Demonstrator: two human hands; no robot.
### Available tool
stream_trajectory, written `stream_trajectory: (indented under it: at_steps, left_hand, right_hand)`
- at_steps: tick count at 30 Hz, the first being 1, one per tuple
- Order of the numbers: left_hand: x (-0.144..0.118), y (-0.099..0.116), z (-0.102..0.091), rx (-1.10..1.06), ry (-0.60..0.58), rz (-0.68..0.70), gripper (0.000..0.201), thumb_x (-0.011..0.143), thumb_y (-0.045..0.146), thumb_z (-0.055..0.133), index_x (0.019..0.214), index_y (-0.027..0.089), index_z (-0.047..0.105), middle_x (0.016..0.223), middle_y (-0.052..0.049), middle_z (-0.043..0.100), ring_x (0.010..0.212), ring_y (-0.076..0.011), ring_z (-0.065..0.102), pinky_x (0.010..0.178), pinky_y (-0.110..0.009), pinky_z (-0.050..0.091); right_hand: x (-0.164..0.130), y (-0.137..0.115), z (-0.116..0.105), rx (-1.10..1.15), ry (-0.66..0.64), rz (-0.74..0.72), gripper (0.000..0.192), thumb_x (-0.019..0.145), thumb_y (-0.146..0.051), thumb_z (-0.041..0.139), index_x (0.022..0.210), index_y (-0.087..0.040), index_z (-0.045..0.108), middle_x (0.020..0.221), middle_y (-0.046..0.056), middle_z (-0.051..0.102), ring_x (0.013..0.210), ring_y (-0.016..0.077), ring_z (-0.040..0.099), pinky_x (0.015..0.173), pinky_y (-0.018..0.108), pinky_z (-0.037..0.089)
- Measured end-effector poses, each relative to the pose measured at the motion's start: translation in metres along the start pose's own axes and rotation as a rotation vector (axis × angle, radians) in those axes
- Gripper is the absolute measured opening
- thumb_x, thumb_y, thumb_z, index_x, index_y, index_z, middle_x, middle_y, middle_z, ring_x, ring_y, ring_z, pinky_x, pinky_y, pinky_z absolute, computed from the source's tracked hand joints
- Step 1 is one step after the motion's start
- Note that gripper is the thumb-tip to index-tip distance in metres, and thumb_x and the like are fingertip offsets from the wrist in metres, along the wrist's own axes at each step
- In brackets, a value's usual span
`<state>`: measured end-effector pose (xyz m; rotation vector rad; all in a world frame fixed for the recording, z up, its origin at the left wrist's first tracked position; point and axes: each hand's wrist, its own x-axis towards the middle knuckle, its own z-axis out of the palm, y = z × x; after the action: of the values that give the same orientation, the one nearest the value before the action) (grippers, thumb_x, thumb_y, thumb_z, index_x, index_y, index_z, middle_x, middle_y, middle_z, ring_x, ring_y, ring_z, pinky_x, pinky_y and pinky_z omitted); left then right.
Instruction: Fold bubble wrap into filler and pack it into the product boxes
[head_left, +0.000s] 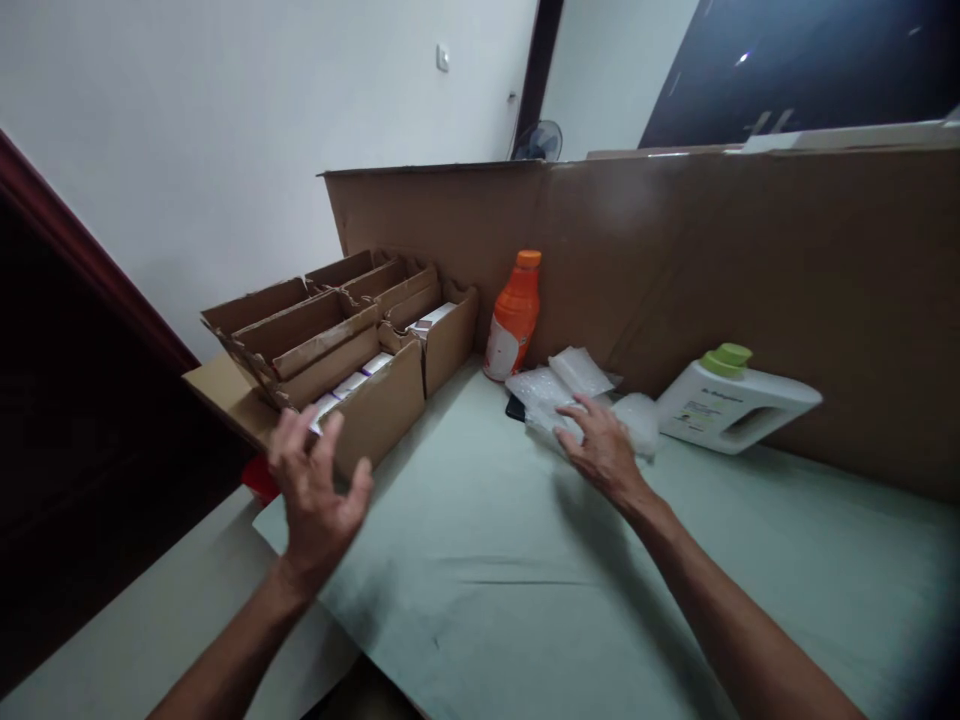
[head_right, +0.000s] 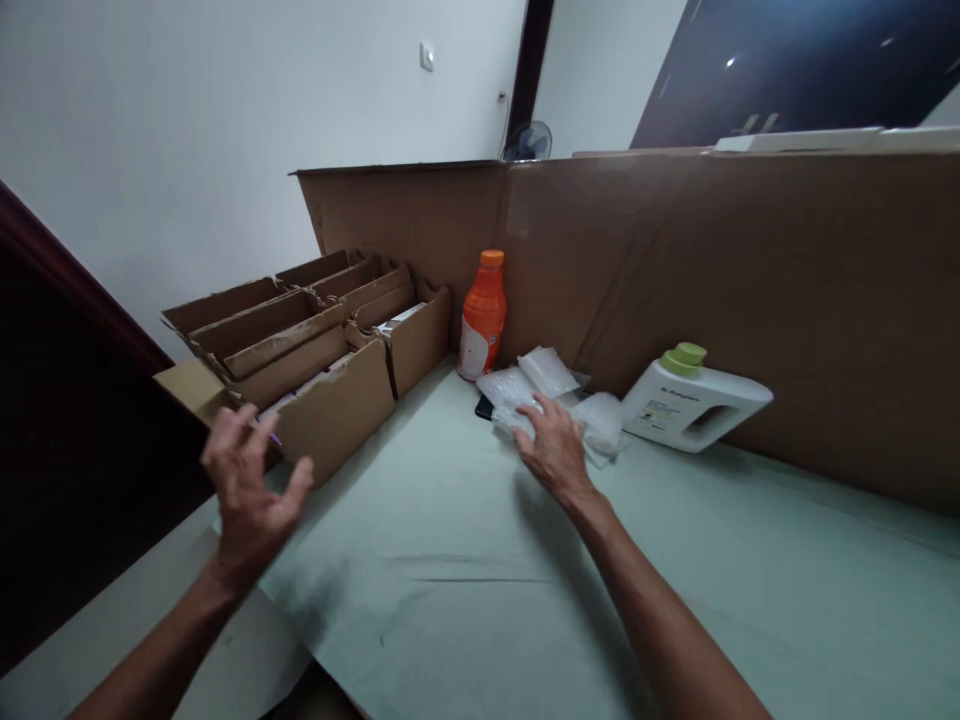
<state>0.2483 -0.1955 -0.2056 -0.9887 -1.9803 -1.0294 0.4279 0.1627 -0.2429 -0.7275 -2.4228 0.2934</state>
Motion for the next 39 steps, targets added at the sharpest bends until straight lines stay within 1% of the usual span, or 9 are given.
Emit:
stream_trajectory:
  at_steps: [6,10,16,19,21,25,29,34,39]
  left_hand:
    - [0.043,-0.053,0.009,-0.054,-0.218,-0.159,0.006,0.083,0.023,0.064,0.081,0.018,0.067,0.152,-0.016,0.047,0.147,-0.0398,0.036,0.119,-0.063,0.031]
    - [0.023,-0.04,0.007,-0.349,-0.214,-0.15,0.012,0.086,0.022,0.06,0.079,0.018,0.069,0.165,-0.012,0.032,0.146,-0.0331,0.042,0.116,-0.053,0.042]
    - [-0.005,-0.008,-0.047,-0.466,-0.349,0.051,0.013,0.086,0.018,0.064,0.078,0.025,0.072,0.164,0.0,0.035,0.152,-0.0342,0.031,0.119,-0.058,0.039]
    - [-0.028,-0.014,-0.063,-0.386,-0.118,0.017,0.016,0.082,0.021,0.069,0.095,0.03,0.071,0.166,0.005,0.032,0.153,-0.0343,0.029,0.123,-0.06,0.031]
    - [-0.05,-0.022,-0.063,-0.373,0.064,-0.151,0.042,0.082,0.032,0.07,0.123,0.03,0.063,0.167,-0.002,0.029,0.151,-0.0344,0.033,0.124,-0.058,0.031]
    - [-0.1,-0.029,-0.053,-0.457,-0.049,-0.538,0.097,0.076,0.052,0.075,0.157,0.026,0.027,0.165,-0.012,0.03,0.15,-0.036,0.033,0.124,-0.054,0.031]
    - [-0.121,-0.025,-0.05,-0.365,-0.337,-0.872,0.089,0.067,0.061,0.081,0.138,0.015,0.051,0.134,-0.019,0.06,0.13,-0.0442,0.054,0.117,-0.064,0.036]
    - [-0.112,-0.008,-0.027,-0.527,-0.366,-0.877,0.085,0.066,0.06,0.082,0.134,0.019,0.052,0.128,-0.014,0.065,0.124,-0.0376,0.061,0.111,-0.056,0.046]
    - [-0.118,0.057,0.034,-0.787,-0.673,-0.69,0.07,0.077,0.047,0.073,0.135,0.015,0.049,0.129,-0.017,0.065,0.123,-0.0319,0.062,0.109,-0.047,0.05]
  right_hand:
    - [-0.013,-0.065,0.029,0.173,-0.12,-0.068,0.03,0.085,-0.034,0.059,0.106,-0.02,0.075,0.14,0.015,0.06,0.126,0.0335,0.059,0.104,0.053,0.048]
    - [-0.031,-0.08,0.023,0.236,-0.172,-0.075,0.029,0.089,-0.036,0.057,0.109,-0.023,0.074,0.144,0.014,0.058,0.128,0.0331,0.058,0.1,0.052,0.052]
    - [-0.067,-0.078,-0.01,0.425,-0.3,0.021,0.046,0.089,-0.051,0.063,0.127,-0.026,0.067,0.152,0.012,0.051,0.138,0.0331,0.051,0.105,0.051,0.05]
    - [-0.081,-0.08,-0.021,0.523,-0.434,0.037,0.071,0.082,-0.054,0.073,0.146,-0.028,0.053,0.156,0.013,0.046,0.14,0.0336,0.048,0.107,0.05,0.049]
    - [-0.083,-0.088,-0.021,0.597,-0.506,0.04,0.088,0.078,-0.054,0.078,0.154,-0.027,0.042,0.159,0.015,0.041,0.142,0.0345,0.046,0.11,0.052,0.046]
    - [-0.071,-0.114,-0.002,0.756,-0.57,-0.035,0.102,0.07,-0.049,0.086,0.156,-0.022,0.039,0.161,0.015,0.039,0.145,0.0349,0.041,0.12,0.053,0.032]
    - [-0.067,-0.14,0.019,0.915,-0.57,-0.099,0.099,0.066,-0.041,0.09,0.152,-0.022,0.045,0.151,0.009,0.053,0.132,0.032,0.053,0.114,0.045,0.041]
    - [-0.096,-0.124,0.001,0.908,-0.419,0.01,0.097,0.063,-0.04,0.091,0.148,-0.022,0.048,0.142,0.008,0.06,0.127,0.033,0.058,0.109,0.046,0.046]
    - [-0.169,-0.051,-0.074,0.788,-0.258,0.36,0.066,0.066,-0.044,0.084,0.125,-0.02,0.068,0.115,0.009,0.075,0.104,0.0347,0.07,0.093,0.052,0.058]
